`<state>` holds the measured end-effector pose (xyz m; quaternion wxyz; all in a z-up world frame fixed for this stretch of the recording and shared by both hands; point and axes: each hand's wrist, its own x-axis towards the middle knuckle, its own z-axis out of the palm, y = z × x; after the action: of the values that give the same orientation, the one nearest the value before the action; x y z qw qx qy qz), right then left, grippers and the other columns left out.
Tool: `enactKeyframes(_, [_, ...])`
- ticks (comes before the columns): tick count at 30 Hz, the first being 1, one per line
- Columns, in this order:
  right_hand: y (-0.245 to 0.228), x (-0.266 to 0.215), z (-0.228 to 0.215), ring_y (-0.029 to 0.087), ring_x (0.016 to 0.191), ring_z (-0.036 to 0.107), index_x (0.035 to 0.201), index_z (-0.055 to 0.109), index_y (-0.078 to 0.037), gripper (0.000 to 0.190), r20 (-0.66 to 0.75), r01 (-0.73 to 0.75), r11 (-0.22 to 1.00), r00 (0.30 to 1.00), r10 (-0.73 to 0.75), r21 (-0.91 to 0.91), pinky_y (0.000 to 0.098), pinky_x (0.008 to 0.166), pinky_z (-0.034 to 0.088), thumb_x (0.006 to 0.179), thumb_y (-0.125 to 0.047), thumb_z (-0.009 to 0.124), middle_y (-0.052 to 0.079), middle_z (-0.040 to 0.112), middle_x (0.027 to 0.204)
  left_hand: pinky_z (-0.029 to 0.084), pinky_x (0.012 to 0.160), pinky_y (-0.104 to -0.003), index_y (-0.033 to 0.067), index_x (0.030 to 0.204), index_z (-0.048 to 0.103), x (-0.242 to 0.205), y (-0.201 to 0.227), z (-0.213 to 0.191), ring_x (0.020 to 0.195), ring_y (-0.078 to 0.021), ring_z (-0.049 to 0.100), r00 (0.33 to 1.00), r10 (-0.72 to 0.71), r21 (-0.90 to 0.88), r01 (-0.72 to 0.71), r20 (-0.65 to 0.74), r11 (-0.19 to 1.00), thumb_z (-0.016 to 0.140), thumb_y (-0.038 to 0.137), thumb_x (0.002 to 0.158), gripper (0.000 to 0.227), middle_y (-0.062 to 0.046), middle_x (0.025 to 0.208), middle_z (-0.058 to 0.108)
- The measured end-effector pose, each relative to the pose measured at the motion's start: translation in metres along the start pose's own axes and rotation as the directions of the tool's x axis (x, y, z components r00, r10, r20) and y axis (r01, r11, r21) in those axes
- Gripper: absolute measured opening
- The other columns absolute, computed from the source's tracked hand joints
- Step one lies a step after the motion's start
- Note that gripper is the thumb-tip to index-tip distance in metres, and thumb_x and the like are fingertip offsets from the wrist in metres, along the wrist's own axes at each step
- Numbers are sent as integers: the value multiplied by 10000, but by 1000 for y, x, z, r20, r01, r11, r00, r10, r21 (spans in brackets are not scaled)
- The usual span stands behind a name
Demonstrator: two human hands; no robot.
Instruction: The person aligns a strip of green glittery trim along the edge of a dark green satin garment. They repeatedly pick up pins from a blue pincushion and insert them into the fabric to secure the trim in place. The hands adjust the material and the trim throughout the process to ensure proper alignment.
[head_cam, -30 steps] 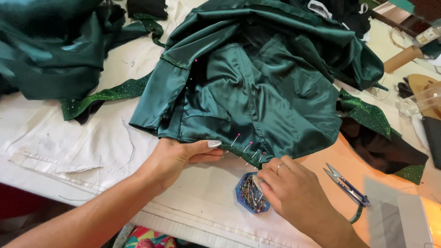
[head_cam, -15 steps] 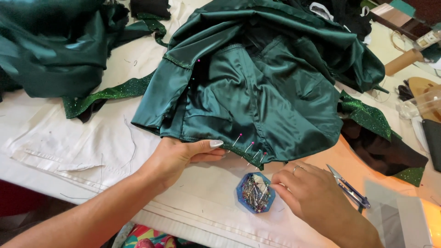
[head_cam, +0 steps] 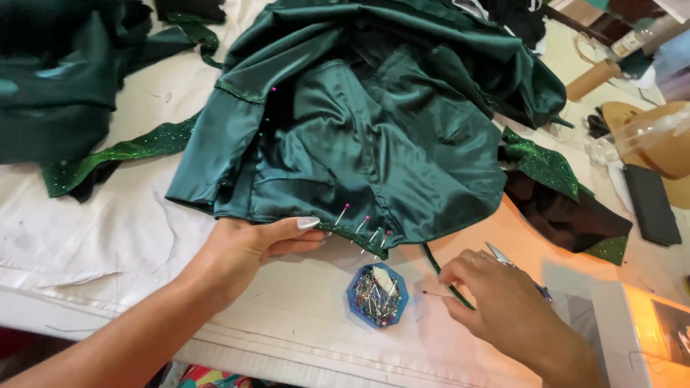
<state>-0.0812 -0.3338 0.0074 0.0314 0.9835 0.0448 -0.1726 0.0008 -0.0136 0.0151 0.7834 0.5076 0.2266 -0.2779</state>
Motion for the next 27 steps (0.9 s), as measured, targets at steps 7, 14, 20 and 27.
enactKeyframes(7, [-14, 13, 33, 226, 837, 596, 880, 567, -224, 132, -26, 93, 978, 995, -99, -186, 438, 644, 492, 752, -258, 569, -28, 582, 851, 590, 947, -400, -207, 1042, 679, 8, -6, -4, 918, -429, 732, 1000, 28, -53, -28, 10, 998, 668, -38, 807, 290, -349, 986, 728])
enactKeyframes(14, [-4, 10, 46, 198, 680, 559, 773, 566, -189, 83, -407, 397, 877, 778, -479, -272, 349, 593, 453, 850, -170, 591, -33, 534, 728, 630, 859, -445, -203, 1007, 693, 26, -20, -14, 836, -421, 733, 991, 122, -118, -115, 60, 986, 695, -62, 759, 285, -321, 946, 738])
enactKeyframes(20, [-6, 6, 43, 76, 588, 684, 826, 750, -244, 96, -432, 52, 927, 893, 123, 370, 243, 658, 522, 730, -243, 757, -111, 770, 705, 644, 851, -442, -175, 1018, 700, 30, -22, -17, 816, -402, 741, 981, 153, -116, -139, 120, 983, 710, -31, 746, 308, -296, 926, 743])
enactKeyframes(27, [-66, 36, -40, 77, 731, 702, 1038, 683, -85, 195, -675, 526, 720, 730, -108, 453, 219, 789, 543, 843, -100, 693, 8, 747, 778, 629, 888, -387, -175, 1010, 717, 28, -21, -18, 843, -364, 741, 984, 92, -122, -73, 156, 990, 742, 8, 743, 324, -311, 937, 738])
